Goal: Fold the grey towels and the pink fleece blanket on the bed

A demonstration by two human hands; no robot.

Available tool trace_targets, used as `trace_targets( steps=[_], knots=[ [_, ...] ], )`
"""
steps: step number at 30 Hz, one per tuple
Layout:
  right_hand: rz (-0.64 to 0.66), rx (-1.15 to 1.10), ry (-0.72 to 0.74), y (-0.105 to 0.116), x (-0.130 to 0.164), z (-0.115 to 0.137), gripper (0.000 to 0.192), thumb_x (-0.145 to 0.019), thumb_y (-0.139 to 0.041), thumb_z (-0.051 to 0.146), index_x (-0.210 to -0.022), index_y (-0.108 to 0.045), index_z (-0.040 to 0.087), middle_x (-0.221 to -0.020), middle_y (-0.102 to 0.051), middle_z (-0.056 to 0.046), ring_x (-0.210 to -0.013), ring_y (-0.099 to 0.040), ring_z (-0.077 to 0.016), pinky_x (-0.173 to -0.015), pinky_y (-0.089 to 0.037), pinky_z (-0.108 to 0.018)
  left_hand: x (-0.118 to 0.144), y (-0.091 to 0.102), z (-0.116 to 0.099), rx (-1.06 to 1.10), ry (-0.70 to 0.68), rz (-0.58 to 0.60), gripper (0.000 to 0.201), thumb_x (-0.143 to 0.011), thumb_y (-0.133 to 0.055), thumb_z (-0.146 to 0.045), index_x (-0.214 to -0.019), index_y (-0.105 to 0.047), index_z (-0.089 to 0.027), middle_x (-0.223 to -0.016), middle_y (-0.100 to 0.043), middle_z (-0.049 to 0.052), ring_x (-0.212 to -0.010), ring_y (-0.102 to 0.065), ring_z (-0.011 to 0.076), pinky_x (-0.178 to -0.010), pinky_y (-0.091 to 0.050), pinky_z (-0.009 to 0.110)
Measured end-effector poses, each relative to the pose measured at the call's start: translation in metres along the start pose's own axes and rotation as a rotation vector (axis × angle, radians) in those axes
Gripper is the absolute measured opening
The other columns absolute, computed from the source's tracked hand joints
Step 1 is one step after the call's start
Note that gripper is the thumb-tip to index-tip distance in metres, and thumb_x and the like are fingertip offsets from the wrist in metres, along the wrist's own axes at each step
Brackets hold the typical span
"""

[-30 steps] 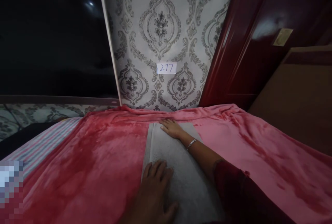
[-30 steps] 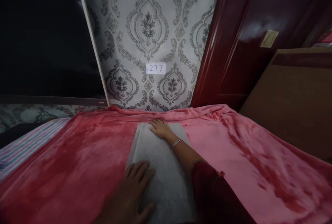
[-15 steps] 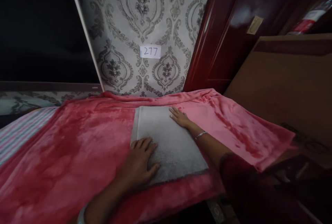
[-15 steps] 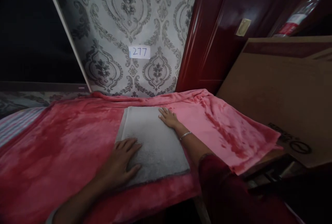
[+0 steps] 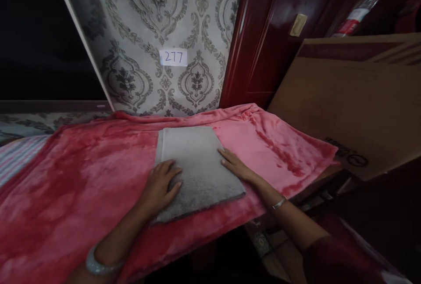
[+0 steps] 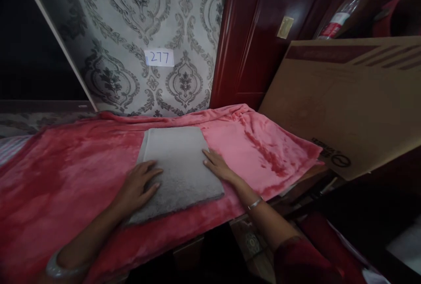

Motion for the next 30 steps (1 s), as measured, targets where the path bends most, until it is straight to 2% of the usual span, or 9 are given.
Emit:
trace_targets(
  steps=[4, 8, 13, 19, 24, 30],
  knots=[
    [-0.091, -0.210, 0.022, -0.007, 0.052, 0.007, 0.072, -0.096, -0.033, 0.068, -0.156, -0.031, 0.028, -0.160, -0.033, -0.005, -0.147, -0.031, -0.0252, -0.122, -0.022, -0.050, -0.001, 0.000, 0.008, 0.011, 0.085, -0.098, 0.036, -0.089, -0.048, -0.038, -0.111, -0.070, -0.020, -0.135, -0.054, 0.014, -0.125, -0.049, 0.0312, -0.107, -0.042, 0.051],
    [-0.200, -0.365, -0.034, -0.014, 0.077, 0.017, 0.073, -0.094, -0.040, 0.068, -0.154, -0.038, 0.026, -0.158, -0.038, -0.006, -0.145, -0.035, -0.0258, -0.121, -0.025, -0.050, -0.003, 0.004, 0.008, 0.008, 0.150, -0.117, 0.035, -0.087, -0.048, -0.038, -0.108, -0.070, -0.020, -0.128, -0.058, 0.014, -0.120, -0.052, 0.0312, -0.104, -0.044, 0.050],
    [-0.308, -0.460, -0.069, -0.023, 0.084, 0.023, 0.071, -0.093, -0.044, 0.066, -0.151, -0.043, 0.027, -0.155, -0.042, -0.006, -0.145, -0.036, -0.0259, -0.120, -0.027, -0.051, -0.002, 0.012, 0.005, -0.031, 0.294, -0.151, 0.037, -0.086, -0.046, -0.037, -0.106, -0.068, -0.016, -0.104, -0.066, 0.013, -0.104, -0.057, 0.0300, -0.096, -0.047, 0.046],
    [-0.353, -0.468, -0.042, -0.030, 0.087, 0.023, 0.067, -0.093, -0.044, 0.065, -0.149, -0.046, 0.028, -0.154, -0.045, -0.005, -0.144, -0.037, -0.0260, -0.120, -0.027, -0.052, -0.002, 0.012, 0.006, -0.021, 0.439, -0.099, 0.038, -0.080, -0.054, -0.036, -0.110, -0.064, -0.014, -0.105, -0.066, 0.013, -0.101, -0.060, 0.0287, -0.092, -0.049, 0.042],
    [-0.386, -0.481, -0.052, -0.033, 0.089, 0.024, 0.066, -0.093, -0.045, 0.065, -0.147, -0.049, 0.027, -0.152, -0.047, -0.006, -0.144, -0.038, -0.0261, -0.120, -0.028, -0.051, -0.002, 0.009, 0.010, 0.035, 0.576, -0.116, 0.030, -0.079, -0.056, -0.040, -0.097, -0.061, -0.016, -0.099, -0.065, 0.011, -0.096, -0.062, 0.0261, -0.088, -0.050, 0.039],
    [-0.371, -0.484, -0.058, -0.033, 0.089, 0.024, 0.067, -0.092, -0.045, 0.065, -0.147, -0.048, 0.026, -0.152, -0.047, -0.006, -0.143, -0.038, -0.0269, -0.120, -0.027, -0.051, -0.001, 0.010, 0.013, 0.058, 0.596, -0.146, 0.020, -0.078, -0.058, -0.041, -0.077, -0.057, -0.021, -0.087, -0.063, 0.006, -0.090, -0.061, 0.0237, -0.081, -0.048, 0.035]
  ],
)
Point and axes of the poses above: each hand's wrist, its own x-axis away from the middle knuckle, its own y-axis out of the back of the hand, z = x × y, the point moved 1 cm from there along -x, towards the middle knuckle
